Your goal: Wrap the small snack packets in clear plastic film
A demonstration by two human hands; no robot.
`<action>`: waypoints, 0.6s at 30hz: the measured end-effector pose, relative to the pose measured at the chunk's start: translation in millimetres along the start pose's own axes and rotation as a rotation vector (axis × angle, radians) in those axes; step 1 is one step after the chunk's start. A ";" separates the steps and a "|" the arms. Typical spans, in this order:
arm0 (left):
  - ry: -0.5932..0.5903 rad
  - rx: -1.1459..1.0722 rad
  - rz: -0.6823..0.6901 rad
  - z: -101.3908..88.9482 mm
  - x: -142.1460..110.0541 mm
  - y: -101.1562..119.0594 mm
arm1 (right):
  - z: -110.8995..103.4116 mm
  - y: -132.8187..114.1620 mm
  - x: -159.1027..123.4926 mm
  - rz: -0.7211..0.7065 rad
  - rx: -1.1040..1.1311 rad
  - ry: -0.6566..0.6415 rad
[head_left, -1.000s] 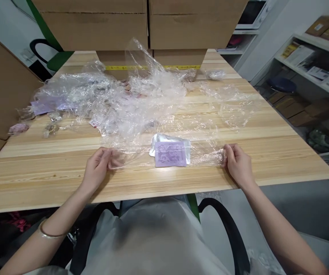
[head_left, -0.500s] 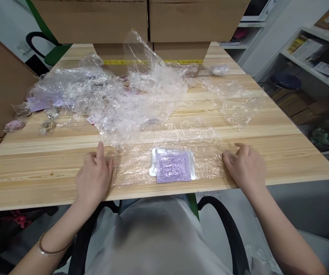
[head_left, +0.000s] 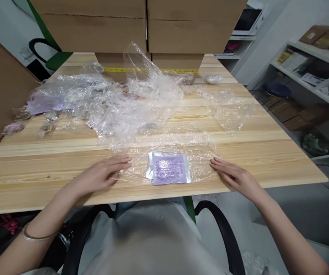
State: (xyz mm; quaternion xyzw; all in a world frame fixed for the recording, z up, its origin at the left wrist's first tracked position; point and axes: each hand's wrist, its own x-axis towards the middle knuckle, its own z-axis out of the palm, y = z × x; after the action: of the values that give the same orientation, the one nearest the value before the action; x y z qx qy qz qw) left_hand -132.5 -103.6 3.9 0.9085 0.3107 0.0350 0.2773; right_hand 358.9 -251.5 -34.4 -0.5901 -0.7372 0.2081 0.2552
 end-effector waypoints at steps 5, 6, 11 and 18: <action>0.142 -0.352 -0.196 -10.2 -8.2 -16.6 | 4.3 5.3 4.5 0.229 0.079 0.197; 0.194 -0.374 -0.247 -8.2 -6.4 -16.2 | 7.0 3.9 8.2 0.267 0.078 0.253; 0.398 -0.300 -0.348 1.6 13.0 -5.6 | 20.7 -11.7 36.3 0.413 0.056 0.424; 0.408 0.019 -0.365 -8.7 31.0 -4.7 | 3.9 -14.0 79.6 0.502 0.028 0.439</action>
State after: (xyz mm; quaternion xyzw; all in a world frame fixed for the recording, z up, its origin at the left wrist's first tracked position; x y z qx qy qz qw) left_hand -112.2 -78.2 5.5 0.8143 0.5189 0.1641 0.2021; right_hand 332.0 -176.9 -18.5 -0.7807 -0.4930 0.1422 0.3567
